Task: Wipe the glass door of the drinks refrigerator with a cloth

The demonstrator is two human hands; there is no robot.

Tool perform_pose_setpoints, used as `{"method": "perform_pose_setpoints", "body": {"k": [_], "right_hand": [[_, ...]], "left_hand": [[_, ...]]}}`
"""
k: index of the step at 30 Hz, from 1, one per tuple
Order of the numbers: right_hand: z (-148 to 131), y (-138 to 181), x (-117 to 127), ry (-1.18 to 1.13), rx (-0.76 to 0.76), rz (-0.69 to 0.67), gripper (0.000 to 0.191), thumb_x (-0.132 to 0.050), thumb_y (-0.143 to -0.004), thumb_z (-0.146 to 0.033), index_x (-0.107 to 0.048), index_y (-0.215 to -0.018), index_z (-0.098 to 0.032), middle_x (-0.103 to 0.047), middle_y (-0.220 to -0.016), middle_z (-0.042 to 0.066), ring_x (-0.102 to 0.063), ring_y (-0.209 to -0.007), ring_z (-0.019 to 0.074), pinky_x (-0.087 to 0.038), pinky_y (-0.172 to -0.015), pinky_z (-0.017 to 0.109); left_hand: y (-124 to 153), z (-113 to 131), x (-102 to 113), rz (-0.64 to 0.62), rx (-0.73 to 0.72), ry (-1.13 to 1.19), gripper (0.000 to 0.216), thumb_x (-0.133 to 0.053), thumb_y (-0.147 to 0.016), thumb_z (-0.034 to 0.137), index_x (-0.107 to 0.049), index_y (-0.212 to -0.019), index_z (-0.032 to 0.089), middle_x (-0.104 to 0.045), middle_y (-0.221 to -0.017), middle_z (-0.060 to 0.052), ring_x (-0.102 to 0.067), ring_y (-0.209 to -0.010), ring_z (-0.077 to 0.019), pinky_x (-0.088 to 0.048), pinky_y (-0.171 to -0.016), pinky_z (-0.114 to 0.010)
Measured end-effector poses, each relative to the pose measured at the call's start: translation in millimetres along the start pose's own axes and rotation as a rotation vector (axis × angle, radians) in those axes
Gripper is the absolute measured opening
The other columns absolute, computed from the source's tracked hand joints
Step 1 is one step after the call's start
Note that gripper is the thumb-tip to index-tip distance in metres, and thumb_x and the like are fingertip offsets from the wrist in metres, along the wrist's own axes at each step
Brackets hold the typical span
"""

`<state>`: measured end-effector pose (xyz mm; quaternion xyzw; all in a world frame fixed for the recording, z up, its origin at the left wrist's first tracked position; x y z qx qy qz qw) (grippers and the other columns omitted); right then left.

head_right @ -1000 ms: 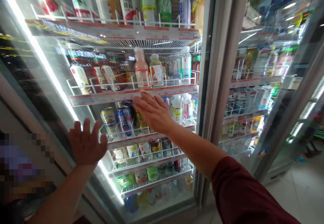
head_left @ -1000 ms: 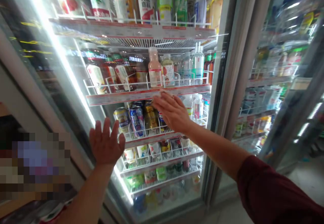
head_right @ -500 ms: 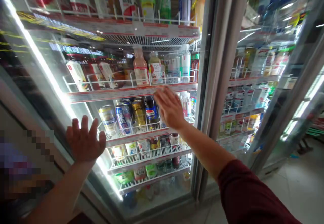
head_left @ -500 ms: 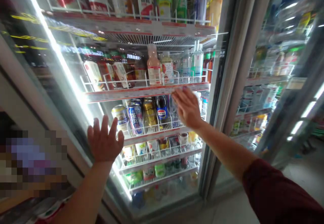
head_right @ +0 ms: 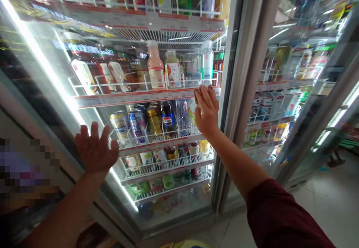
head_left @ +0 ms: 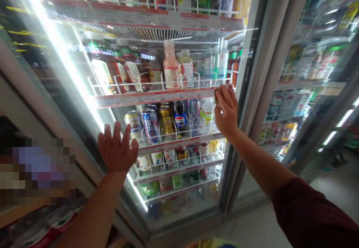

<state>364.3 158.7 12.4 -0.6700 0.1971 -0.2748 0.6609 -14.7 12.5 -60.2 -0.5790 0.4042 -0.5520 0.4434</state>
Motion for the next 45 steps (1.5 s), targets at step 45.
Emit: {"method": "perform_pose_setpoints", "body": {"k": [45], "right_hand": [[-129,66,-60,-0.108,0.474,-0.477,0.073,-0.055,-0.103,-0.013,-0.035,-0.170,-0.032,-0.052,-0.170,-0.004,-0.037,-0.164,0.0174,-0.037,-0.136,0.043]], "left_hand": [[0,2,4,0.058,-0.038,0.022,0.065,-0.067,-0.097,0.037,-0.053,-0.161,0.036,-0.050,-0.169,-0.009,-0.030,-0.166,-0.0355,-0.018,-0.136,-0.063]]}}
Point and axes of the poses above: each hand's wrist, its own y-axis away from the middle knuckle, its own x-axis out of the back of the hand, z = x × y, the point moved 10 cm from there along -y, towards the middle knuckle
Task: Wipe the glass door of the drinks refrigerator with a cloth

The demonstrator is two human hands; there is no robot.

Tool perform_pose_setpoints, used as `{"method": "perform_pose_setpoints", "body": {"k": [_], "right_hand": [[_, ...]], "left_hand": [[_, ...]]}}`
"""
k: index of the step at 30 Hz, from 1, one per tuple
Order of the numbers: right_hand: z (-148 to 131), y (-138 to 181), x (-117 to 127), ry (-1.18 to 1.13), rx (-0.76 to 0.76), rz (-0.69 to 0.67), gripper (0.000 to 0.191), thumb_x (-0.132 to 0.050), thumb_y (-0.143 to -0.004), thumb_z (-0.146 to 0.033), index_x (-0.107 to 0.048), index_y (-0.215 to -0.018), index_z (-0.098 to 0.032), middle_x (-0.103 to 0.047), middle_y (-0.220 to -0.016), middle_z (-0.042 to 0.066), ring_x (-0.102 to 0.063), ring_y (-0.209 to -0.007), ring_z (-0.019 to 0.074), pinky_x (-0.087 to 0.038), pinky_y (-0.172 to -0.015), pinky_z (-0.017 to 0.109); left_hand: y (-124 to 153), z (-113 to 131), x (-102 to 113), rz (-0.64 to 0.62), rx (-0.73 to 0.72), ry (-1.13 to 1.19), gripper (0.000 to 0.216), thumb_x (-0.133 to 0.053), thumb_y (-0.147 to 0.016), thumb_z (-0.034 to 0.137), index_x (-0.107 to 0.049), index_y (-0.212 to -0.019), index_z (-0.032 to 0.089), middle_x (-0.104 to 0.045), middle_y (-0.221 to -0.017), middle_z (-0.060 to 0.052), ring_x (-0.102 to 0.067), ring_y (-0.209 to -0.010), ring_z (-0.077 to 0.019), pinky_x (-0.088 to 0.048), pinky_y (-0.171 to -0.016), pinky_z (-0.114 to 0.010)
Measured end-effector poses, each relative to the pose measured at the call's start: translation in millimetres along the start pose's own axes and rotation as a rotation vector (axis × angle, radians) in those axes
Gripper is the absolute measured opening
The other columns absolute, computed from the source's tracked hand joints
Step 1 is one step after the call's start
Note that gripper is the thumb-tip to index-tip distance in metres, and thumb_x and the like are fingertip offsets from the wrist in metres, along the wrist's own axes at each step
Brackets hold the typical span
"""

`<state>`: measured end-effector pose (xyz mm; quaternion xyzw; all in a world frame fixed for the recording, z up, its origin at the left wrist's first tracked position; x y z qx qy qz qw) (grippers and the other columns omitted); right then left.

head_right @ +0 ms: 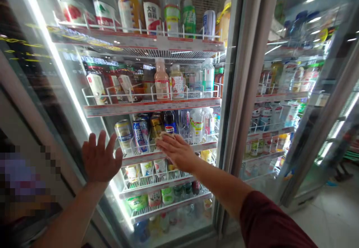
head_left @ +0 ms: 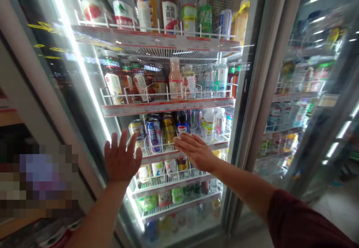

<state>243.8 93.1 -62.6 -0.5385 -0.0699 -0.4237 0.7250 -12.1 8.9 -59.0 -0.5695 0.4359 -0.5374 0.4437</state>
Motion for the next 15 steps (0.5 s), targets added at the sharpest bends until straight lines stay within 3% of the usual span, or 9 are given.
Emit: {"method": "perform_pose_setpoints", "body": {"k": [4,6,8,12,15], "right_hand": [[50,-17,36,0.030,-0.282,0.227,0.080,-0.053,-0.105,-0.014,-0.021,-0.174,-0.041,-0.050,-0.171,-0.005,-0.031,-0.167,0.0240,-0.037,-0.136,0.054],[58,-19,40,0.034,-0.376,0.299,0.083,-0.050,-0.106,-0.013,-0.015,-0.175,-0.042,-0.049,-0.171,-0.005,-0.029,-0.168,0.0261,-0.037,-0.136,0.059],[39,-19,26,0.024,-0.328,0.269,0.079,-0.050,-0.106,-0.015,-0.019,-0.175,-0.038,-0.050,-0.171,-0.004,-0.030,-0.168,0.0257,-0.036,-0.136,0.057],[-15,-11,-11,-0.012,-0.042,0.056,0.066,-0.053,-0.106,-0.019,-0.038,-0.170,-0.031,-0.052,-0.170,-0.004,-0.035,-0.165,0.0184,-0.035,-0.137,0.044],[10,-8,3,-0.025,-0.146,0.120,0.069,-0.054,-0.105,-0.017,-0.038,-0.170,-0.033,-0.051,-0.170,-0.004,-0.030,-0.167,0.0194,-0.033,-0.138,0.047]], "left_hand": [[0,0,1,0.009,0.002,-0.022,0.066,-0.067,-0.097,0.038,-0.052,-0.161,0.037,-0.048,-0.170,-0.007,-0.033,-0.165,-0.0356,-0.019,-0.136,-0.062],[0,0,0,0.005,-0.003,-0.020,0.066,-0.066,-0.097,0.038,-0.052,-0.162,0.036,-0.049,-0.169,-0.009,-0.032,-0.165,-0.0363,-0.019,-0.135,-0.063],[0,1,0,0.004,-0.012,-0.014,0.066,-0.066,-0.097,0.036,-0.051,-0.162,0.035,-0.049,-0.169,-0.011,-0.031,-0.165,-0.0367,-0.018,-0.135,-0.064],[0,1,0,-0.004,-0.017,-0.009,0.067,-0.065,-0.097,0.035,-0.050,-0.163,0.033,-0.048,-0.169,-0.013,-0.030,-0.165,-0.0375,-0.016,-0.135,-0.065],[0,-1,-1,-0.015,-0.002,-0.003,0.068,-0.066,-0.097,0.036,-0.051,-0.162,0.034,-0.047,-0.170,-0.013,-0.029,-0.166,-0.0374,-0.015,-0.135,-0.064]]}}
Point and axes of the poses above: each hand's wrist, its own y-axis away from the middle knuckle, its own x-axis out of the back of the hand, z = x × y, the point moved 10 cm from there along -y, towards the middle knuckle
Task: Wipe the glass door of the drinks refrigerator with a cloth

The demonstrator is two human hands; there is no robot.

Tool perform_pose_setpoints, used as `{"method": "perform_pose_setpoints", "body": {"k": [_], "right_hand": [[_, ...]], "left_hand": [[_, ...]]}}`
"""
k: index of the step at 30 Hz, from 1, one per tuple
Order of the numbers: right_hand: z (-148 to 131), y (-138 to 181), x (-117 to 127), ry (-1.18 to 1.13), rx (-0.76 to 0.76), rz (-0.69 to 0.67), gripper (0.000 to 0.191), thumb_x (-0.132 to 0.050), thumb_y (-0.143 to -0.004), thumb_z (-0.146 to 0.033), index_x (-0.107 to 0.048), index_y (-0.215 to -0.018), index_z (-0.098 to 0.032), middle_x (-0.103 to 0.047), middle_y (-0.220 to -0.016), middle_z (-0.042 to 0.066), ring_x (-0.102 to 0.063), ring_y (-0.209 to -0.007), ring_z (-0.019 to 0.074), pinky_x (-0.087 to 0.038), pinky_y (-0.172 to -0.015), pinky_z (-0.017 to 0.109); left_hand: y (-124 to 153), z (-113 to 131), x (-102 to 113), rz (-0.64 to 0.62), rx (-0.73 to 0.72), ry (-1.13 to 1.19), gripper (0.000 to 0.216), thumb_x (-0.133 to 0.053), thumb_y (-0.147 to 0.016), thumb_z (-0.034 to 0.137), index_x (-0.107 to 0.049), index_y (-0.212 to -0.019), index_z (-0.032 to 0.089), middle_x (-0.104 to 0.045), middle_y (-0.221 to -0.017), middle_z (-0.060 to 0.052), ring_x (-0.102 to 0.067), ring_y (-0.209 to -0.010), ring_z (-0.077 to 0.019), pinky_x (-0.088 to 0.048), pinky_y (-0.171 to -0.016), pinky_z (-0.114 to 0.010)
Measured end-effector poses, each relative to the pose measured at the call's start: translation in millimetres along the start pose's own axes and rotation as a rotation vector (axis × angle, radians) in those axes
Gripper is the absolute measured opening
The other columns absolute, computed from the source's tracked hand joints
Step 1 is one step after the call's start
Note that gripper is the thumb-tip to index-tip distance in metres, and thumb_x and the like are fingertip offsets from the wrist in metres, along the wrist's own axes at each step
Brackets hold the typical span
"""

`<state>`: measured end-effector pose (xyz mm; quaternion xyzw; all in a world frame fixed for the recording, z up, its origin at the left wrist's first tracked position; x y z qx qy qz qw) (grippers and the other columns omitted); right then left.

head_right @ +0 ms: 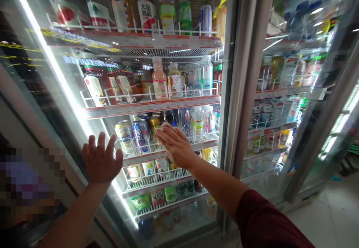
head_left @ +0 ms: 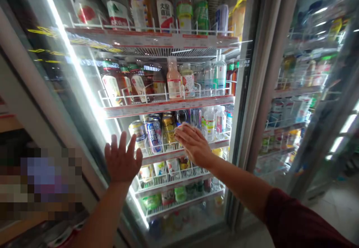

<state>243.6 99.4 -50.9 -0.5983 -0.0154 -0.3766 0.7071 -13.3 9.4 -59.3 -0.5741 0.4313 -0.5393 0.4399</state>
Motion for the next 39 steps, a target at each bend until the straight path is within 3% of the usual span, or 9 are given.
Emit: {"method": "perform_pose_setpoints", "body": {"k": [4,11,18,24,27,31,34,37,39], "right_hand": [[36,7,26,0.005,-0.208,0.223,0.075,-0.051,-0.104,-0.013,-0.031,-0.172,-0.036,-0.052,-0.169,-0.002,-0.029,-0.168,0.0238,-0.034,-0.137,0.055],[-41,54,-29,0.009,0.103,0.009,0.064,-0.052,-0.104,-0.015,-0.045,-0.167,-0.027,-0.061,-0.162,-0.004,-0.036,-0.165,0.0158,-0.024,-0.141,0.040],[26,26,26,0.065,-0.273,0.352,0.081,-0.048,-0.106,-0.010,-0.017,-0.175,-0.039,-0.036,-0.178,-0.003,-0.026,-0.169,0.0261,-0.034,-0.137,0.057],[-32,48,-14,0.065,-0.093,0.135,0.079,-0.052,-0.107,-0.013,-0.019,-0.175,-0.033,-0.059,-0.164,0.000,-0.031,-0.167,0.0204,-0.035,-0.138,0.048],[-15,36,-8,0.081,-0.169,0.120,0.078,-0.049,-0.108,-0.014,-0.017,-0.175,-0.038,-0.052,-0.170,-0.002,-0.031,-0.167,0.0226,-0.036,-0.138,0.051],[28,19,18,0.140,-0.421,0.295,0.077,-0.041,-0.108,-0.012,-0.012,-0.175,-0.039,-0.032,-0.180,-0.002,-0.018,-0.171,0.0281,-0.029,-0.139,0.060],[13,26,2,0.142,-0.449,0.228,0.076,-0.041,-0.108,-0.013,-0.014,-0.175,-0.036,-0.035,-0.179,0.000,-0.021,-0.170,0.0292,-0.030,-0.139,0.061],[-22,37,-24,0.108,-0.306,0.041,0.078,-0.046,-0.108,-0.013,-0.015,-0.175,-0.037,-0.047,-0.173,-0.001,-0.033,-0.166,0.0265,-0.037,-0.137,0.055],[-21,37,-20,0.111,-0.266,0.037,0.080,-0.047,-0.108,-0.014,-0.010,-0.175,-0.038,-0.046,-0.174,0.000,-0.034,-0.166,0.0257,-0.039,-0.136,0.053]], "left_hand": [[1,-1,-2,-0.015,0.024,0.015,0.066,-0.065,-0.097,0.037,-0.052,-0.161,0.034,-0.047,-0.170,-0.012,-0.028,-0.166,-0.0371,-0.012,-0.136,-0.064],[-1,5,0,0.008,-0.010,0.030,0.064,-0.063,-0.099,0.038,-0.052,-0.162,0.032,-0.046,-0.171,-0.010,-0.026,-0.167,-0.0352,-0.012,-0.137,-0.060],[-3,18,7,0.061,-0.093,0.043,0.069,-0.059,-0.104,0.036,-0.036,-0.170,0.037,-0.039,-0.175,-0.007,-0.019,-0.170,-0.0312,-0.013,-0.137,-0.058],[-2,15,-1,-0.013,-0.052,0.137,0.063,-0.051,-0.107,0.044,-0.038,-0.169,0.036,-0.041,-0.174,-0.009,-0.015,-0.170,-0.0341,-0.007,-0.136,-0.066],[-2,16,-2,-0.020,-0.068,0.113,0.067,-0.055,-0.106,0.043,-0.037,-0.170,0.034,-0.039,-0.175,-0.011,-0.010,-0.171,-0.0342,-0.008,-0.135,-0.067],[-1,9,-13,-0.128,-0.029,0.180,0.069,-0.059,-0.104,0.044,-0.038,-0.169,0.034,-0.034,-0.178,-0.010,-0.003,-0.171,-0.0347,-0.002,-0.136,-0.070],[0,7,-16,-0.157,-0.006,0.215,0.069,-0.058,-0.104,0.046,-0.037,-0.169,0.036,-0.032,-0.179,-0.009,0.000,-0.171,-0.0349,0.000,-0.135,-0.072],[0,5,-15,-0.142,0.009,0.224,0.068,-0.057,-0.104,0.046,-0.039,-0.169,0.035,-0.033,-0.178,-0.010,-0.003,-0.171,-0.0364,-0.002,-0.135,-0.073],[0,6,-15,-0.144,0.008,0.233,0.069,-0.058,-0.104,0.046,-0.038,-0.169,0.036,-0.034,-0.178,-0.009,-0.004,-0.171,-0.0359,-0.002,-0.135,-0.073]]}}
Point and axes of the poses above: each hand's wrist, its own y-axis away from the middle knuckle, its own x-axis out of the back of the hand, z = x × y, the point moved 10 cm from there along -y, towards the middle knuckle
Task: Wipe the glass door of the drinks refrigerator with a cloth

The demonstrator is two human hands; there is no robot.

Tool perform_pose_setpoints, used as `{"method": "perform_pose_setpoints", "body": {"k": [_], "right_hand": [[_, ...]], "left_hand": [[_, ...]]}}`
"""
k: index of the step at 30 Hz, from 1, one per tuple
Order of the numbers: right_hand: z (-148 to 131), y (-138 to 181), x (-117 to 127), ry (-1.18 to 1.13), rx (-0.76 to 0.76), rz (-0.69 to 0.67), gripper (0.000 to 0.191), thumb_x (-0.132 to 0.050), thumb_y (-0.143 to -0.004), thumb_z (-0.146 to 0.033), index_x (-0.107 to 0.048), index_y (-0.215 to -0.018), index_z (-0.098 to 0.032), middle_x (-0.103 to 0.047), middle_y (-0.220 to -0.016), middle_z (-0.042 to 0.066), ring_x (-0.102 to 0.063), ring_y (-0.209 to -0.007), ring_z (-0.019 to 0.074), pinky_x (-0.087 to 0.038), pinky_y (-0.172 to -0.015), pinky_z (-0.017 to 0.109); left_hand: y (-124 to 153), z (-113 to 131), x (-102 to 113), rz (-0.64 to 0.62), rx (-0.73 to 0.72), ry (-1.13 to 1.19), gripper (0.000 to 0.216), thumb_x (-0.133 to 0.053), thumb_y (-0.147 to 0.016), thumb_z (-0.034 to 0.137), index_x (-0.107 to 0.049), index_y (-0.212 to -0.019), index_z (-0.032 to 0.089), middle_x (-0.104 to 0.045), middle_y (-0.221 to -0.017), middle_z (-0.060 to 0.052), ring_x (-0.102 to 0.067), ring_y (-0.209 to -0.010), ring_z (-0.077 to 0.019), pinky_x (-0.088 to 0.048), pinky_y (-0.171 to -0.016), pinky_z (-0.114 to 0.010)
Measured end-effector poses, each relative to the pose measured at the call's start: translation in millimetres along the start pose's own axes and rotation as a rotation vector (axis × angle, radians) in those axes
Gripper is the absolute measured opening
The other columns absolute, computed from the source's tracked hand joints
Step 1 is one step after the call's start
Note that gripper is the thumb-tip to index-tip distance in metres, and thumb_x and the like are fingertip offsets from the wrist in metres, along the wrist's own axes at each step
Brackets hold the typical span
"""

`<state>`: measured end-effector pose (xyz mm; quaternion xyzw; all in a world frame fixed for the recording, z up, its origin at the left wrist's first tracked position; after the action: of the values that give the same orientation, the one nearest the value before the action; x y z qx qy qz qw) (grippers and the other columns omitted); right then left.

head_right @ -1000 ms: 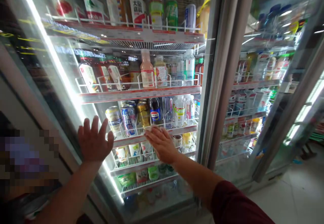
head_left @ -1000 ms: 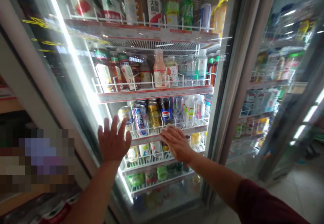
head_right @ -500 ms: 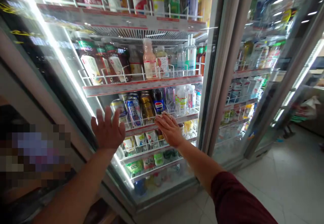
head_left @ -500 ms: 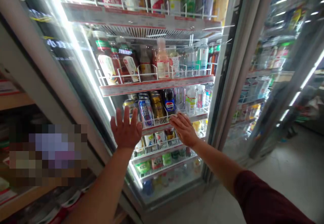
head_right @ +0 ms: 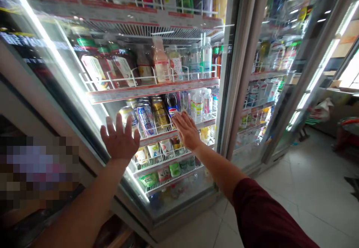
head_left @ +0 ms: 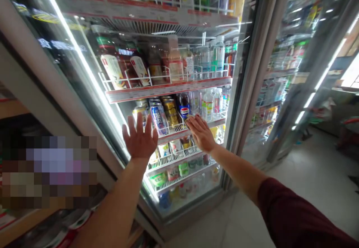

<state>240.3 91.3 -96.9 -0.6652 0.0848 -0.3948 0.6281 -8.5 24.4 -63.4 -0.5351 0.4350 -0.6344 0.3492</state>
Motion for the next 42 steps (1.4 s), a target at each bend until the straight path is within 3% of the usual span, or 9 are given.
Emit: {"method": "perform_pose_setpoints", "body": {"k": [6,8,13,20,23,27,34,39,42], "right_hand": [[81,-41,49,0.049,-0.305,0.362,0.075,-0.036,-0.111,-0.017,-0.003,-0.176,-0.038,-0.017,-0.185,-0.002,-0.014,-0.171,0.0332,-0.030,-0.137,0.066],[70,-32,41,0.025,-0.251,0.356,0.076,-0.037,-0.110,-0.016,-0.006,-0.176,-0.037,-0.020,-0.184,-0.003,-0.014,-0.171,0.0323,-0.030,-0.138,0.064],[15,3,4,-0.059,0.114,0.053,0.078,-0.048,-0.107,-0.015,-0.018,-0.174,-0.041,-0.050,-0.171,-0.005,-0.033,-0.166,0.0232,-0.036,-0.137,0.049],[123,-40,61,-0.023,-0.246,0.359,0.072,-0.039,-0.109,-0.018,-0.019,-0.175,-0.038,-0.029,-0.182,-0.002,-0.019,-0.170,0.0375,-0.027,-0.136,0.072],[101,-16,45,-0.083,-0.180,0.324,0.074,-0.042,-0.108,-0.017,-0.019,-0.174,-0.040,-0.033,-0.180,-0.002,-0.021,-0.170,0.0355,-0.029,-0.136,0.071],[55,28,12,-0.131,0.107,0.086,0.077,-0.052,-0.106,-0.018,-0.022,-0.174,-0.041,-0.052,-0.170,-0.003,-0.037,-0.165,0.0263,-0.037,-0.137,0.053],[129,14,66,-0.050,-0.154,0.442,0.073,-0.044,-0.108,-0.014,-0.024,-0.174,-0.036,-0.028,-0.182,-0.001,-0.022,-0.170,0.0339,-0.032,-0.135,0.070],[64,19,32,-0.104,0.166,0.117,0.080,-0.052,-0.107,-0.014,-0.018,-0.175,-0.038,-0.046,-0.174,-0.003,-0.033,-0.166,0.0256,-0.039,-0.136,0.054],[75,0,40,-0.087,0.112,0.163,0.082,-0.050,-0.107,-0.014,-0.013,-0.174,-0.043,-0.045,-0.174,-0.005,-0.035,-0.165,0.0284,-0.040,-0.135,0.058]], "left_hand": [[1,8,6,0.088,-0.064,-0.130,0.071,-0.059,-0.104,0.043,-0.035,-0.170,0.036,-0.038,-0.176,-0.010,-0.009,-0.171,-0.0342,-0.008,-0.135,-0.069],[2,12,9,0.126,-0.084,-0.161,0.071,-0.059,-0.103,0.042,-0.036,-0.170,0.034,-0.040,-0.175,-0.011,-0.012,-0.171,-0.0343,-0.010,-0.135,-0.068],[2,9,8,0.102,-0.052,-0.162,0.068,-0.059,-0.102,0.044,-0.044,-0.167,0.030,-0.040,-0.175,-0.012,-0.011,-0.171,-0.0357,-0.008,-0.135,-0.068],[2,-4,4,0.051,0.043,-0.144,0.066,-0.058,-0.100,0.047,-0.050,-0.163,0.031,-0.040,-0.175,-0.011,-0.013,-0.170,-0.0370,-0.004,-0.137,-0.067],[2,-5,6,0.062,0.044,-0.163,0.066,-0.058,-0.099,0.048,-0.049,-0.163,0.032,-0.040,-0.174,-0.010,-0.015,-0.170,-0.0360,-0.005,-0.137,-0.066],[1,-4,9,0.076,0.058,-0.197,0.066,-0.057,-0.099,0.050,-0.050,-0.163,0.034,-0.041,-0.174,-0.008,-0.019,-0.169,-0.0343,-0.007,-0.138,-0.064],[-2,-2,10,0.063,0.089,-0.225,0.066,-0.053,-0.100,0.054,-0.053,-0.160,0.029,-0.040,-0.174,-0.011,-0.020,-0.169,-0.0373,-0.008,-0.136,-0.068],[-3,-1,10,0.065,0.085,-0.190,0.067,-0.058,-0.097,0.051,-0.054,-0.160,0.029,-0.041,-0.174,-0.012,-0.020,-0.169,-0.0374,-0.007,-0.137,-0.065],[-4,-2,11,0.064,0.092,-0.195,0.065,-0.056,-0.098,0.052,-0.056,-0.157,0.027,-0.042,-0.173,-0.012,-0.021,-0.168,-0.0382,-0.008,-0.137,-0.067]]}}
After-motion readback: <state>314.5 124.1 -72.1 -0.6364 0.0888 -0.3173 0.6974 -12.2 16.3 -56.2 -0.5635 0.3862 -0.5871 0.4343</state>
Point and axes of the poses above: each hand's wrist, its own y-axis away from the middle knuckle, its own x-axis out of the back of the hand, z = x × y, the point moved 10 cm from there along -y, towards the middle knuckle
